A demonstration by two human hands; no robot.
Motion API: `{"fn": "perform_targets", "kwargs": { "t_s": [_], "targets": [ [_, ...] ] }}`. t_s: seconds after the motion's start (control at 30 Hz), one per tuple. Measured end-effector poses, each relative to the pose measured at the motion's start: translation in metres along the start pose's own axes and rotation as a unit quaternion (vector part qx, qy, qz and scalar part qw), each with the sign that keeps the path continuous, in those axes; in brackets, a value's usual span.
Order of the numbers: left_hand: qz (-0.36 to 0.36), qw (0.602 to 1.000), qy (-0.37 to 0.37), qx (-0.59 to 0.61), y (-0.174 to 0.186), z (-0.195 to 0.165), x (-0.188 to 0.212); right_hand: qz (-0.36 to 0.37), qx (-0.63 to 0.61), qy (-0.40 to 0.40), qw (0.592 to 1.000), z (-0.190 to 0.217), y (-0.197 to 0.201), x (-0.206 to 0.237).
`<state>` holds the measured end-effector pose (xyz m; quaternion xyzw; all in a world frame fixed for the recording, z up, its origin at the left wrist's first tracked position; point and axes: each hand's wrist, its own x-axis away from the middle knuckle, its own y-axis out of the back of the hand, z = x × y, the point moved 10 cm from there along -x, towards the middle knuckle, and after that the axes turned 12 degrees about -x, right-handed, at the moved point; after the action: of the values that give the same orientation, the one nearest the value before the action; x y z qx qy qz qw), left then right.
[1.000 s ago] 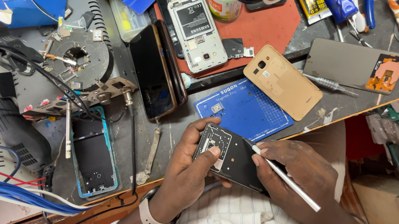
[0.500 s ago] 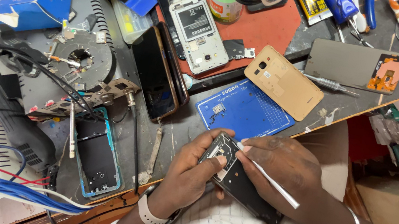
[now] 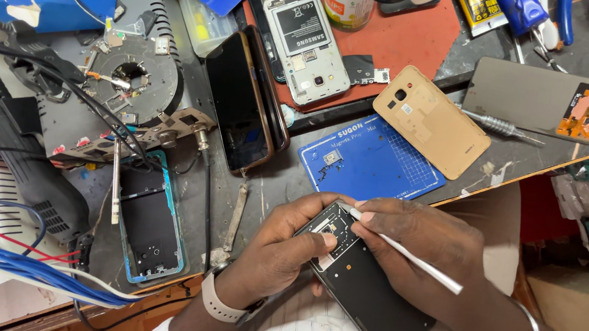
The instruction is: The person holds a disassembled phone mid-frame and uses a metal pry tool to scrape and pry along the edges of the housing, rotating the phone to work around its sides. They then set it down, pick up another phone, insert a SIM card tray, and handle a battery and back cover.
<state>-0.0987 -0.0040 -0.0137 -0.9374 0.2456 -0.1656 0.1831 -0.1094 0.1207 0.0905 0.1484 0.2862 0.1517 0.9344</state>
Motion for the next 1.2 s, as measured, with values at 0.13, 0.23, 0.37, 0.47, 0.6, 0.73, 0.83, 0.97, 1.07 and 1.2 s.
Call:
{"fn": "perform_targets", "kwargs": {
  "t_s": [0.13,0.23,0.37,0.47,0.6,0.73,0.83,0.97,1.07,1.2],
  "targets": [
    [0.033,0.999,-0.006,0.017,-0.002,-0.003,0.004,0.013,-0.015,-0.055,0.998,-0.013,0.006,0.002],
    [0.025,0.999,-0.015,-0.033,-0.001,-0.003,0.004,0.009,0.028,-0.102,0.994,-0.022,0.011,0.006],
    [0.01,0.998,-0.026,-0.056,-0.002,-0.004,0.004,0.022,0.123,-0.041,0.991,-0.004,0.004,0.01],
    [-0.003,0.996,-0.035,-0.079,-0.002,-0.006,0.002,-0.006,0.119,-0.014,0.993,0.009,0.004,0.012],
    [-0.033,0.994,-0.013,-0.103,0.0,-0.001,0.004,-0.022,0.104,-0.023,0.994,0.014,0.003,0.014],
    [-0.041,0.992,-0.019,-0.119,0.003,0.0,0.003,-0.044,0.086,0.034,0.995,0.024,0.002,0.013],
    [-0.019,0.998,-0.011,-0.063,0.002,0.005,0.001,-0.037,0.086,0.037,0.995,0.02,-0.001,0.012],
    [0.002,0.998,-0.027,-0.05,0.003,0.003,0.002,-0.001,0.046,0.004,0.999,0.009,-0.004,0.01],
    [0.007,0.999,-0.022,-0.04,0.003,0.006,0.003,0.015,0.004,-0.02,1.0,0.002,-0.001,0.008],
    [0.0,0.998,-0.024,-0.06,0.003,0.006,0.003,0.023,0.101,-0.067,0.992,-0.01,0.005,0.009]
  ]
}}
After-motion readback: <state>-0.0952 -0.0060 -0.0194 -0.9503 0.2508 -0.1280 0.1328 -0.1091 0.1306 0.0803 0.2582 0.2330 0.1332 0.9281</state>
